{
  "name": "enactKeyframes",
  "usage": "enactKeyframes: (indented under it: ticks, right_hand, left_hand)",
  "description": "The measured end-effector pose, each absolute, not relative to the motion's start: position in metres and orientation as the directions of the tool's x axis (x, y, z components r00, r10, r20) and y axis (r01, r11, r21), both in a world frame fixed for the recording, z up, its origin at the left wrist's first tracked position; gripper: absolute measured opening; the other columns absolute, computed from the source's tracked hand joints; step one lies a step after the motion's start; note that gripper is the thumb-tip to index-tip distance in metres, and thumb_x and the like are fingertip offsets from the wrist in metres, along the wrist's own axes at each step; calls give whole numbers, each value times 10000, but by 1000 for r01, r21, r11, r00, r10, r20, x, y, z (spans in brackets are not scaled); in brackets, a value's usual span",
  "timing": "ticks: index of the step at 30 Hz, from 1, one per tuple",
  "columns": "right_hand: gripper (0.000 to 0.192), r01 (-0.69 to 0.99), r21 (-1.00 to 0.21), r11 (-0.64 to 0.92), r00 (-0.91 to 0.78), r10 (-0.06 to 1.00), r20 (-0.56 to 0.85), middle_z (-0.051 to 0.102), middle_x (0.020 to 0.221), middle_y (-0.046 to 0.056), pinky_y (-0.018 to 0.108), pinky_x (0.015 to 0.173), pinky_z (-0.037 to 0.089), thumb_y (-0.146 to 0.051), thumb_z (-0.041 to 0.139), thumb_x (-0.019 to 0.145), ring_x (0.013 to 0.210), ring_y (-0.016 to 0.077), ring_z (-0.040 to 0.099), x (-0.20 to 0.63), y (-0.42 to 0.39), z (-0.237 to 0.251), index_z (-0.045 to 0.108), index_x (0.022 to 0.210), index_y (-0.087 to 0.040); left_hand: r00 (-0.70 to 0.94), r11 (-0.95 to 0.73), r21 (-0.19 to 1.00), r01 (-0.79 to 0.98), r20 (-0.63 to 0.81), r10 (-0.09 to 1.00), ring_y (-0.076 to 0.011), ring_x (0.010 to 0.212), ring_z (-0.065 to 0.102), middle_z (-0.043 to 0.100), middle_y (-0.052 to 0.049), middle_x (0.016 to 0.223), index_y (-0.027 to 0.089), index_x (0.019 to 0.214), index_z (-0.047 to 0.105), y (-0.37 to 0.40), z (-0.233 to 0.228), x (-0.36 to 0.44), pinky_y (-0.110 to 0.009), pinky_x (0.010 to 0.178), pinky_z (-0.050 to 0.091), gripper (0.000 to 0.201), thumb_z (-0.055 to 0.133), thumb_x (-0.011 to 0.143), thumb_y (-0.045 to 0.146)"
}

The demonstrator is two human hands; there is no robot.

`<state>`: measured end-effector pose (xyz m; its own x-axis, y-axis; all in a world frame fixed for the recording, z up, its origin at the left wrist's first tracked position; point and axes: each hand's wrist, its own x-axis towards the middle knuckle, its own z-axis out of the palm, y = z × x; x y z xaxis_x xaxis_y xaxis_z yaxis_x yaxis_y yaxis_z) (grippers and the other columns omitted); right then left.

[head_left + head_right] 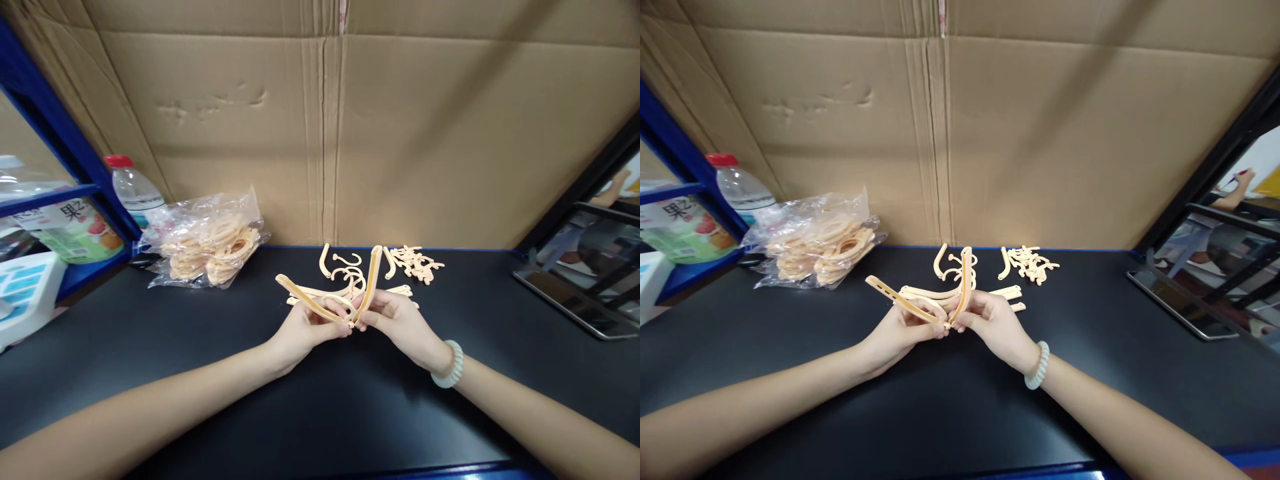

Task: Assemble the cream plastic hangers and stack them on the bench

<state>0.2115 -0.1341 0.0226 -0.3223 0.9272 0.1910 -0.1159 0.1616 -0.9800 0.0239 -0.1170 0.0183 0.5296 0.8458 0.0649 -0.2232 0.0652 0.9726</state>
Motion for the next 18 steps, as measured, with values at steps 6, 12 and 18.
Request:
enactKeyframes:
  ticks: [6, 12, 18]
  right_hand:
    - [105, -60, -972, 228, -333, 913, 235, 679, 862, 17, 355, 821, 517, -291, 692, 779, 824, 184, 637, 210, -135, 22, 673, 853, -219]
    - [94, -21, -960, 279, -288, 918, 273, 681, 832, 14, 359, 794, 522, -298, 685, 777, 814, 196, 641, 207, -138, 21, 669, 835, -226]
    - [89, -56, -952, 302, -218, 927, 307, 678, 842, 19, 348, 771, 528, -267, 710, 735, 806, 198, 641, 199, -141, 16, 640, 765, -222]
  left_hand:
    - [558, 35, 982, -184, 75, 826, -145, 713, 623, 685, -14, 743, 156, 744, 688, -118, 19, 23, -264, 717, 495, 116, 777, 669, 156]
    - [501, 18, 979, -204, 89, 861, -157, 717, 629, 688, -17, 758, 156, 729, 684, -123, 19, 25, -282, 722, 502, 135, 792, 655, 187]
    - [433, 55, 965, -255, 63, 899, -140, 701, 629, 673, -5, 755, 147, 705, 667, -125, 19, 27, -286, 745, 516, 162, 809, 636, 183]
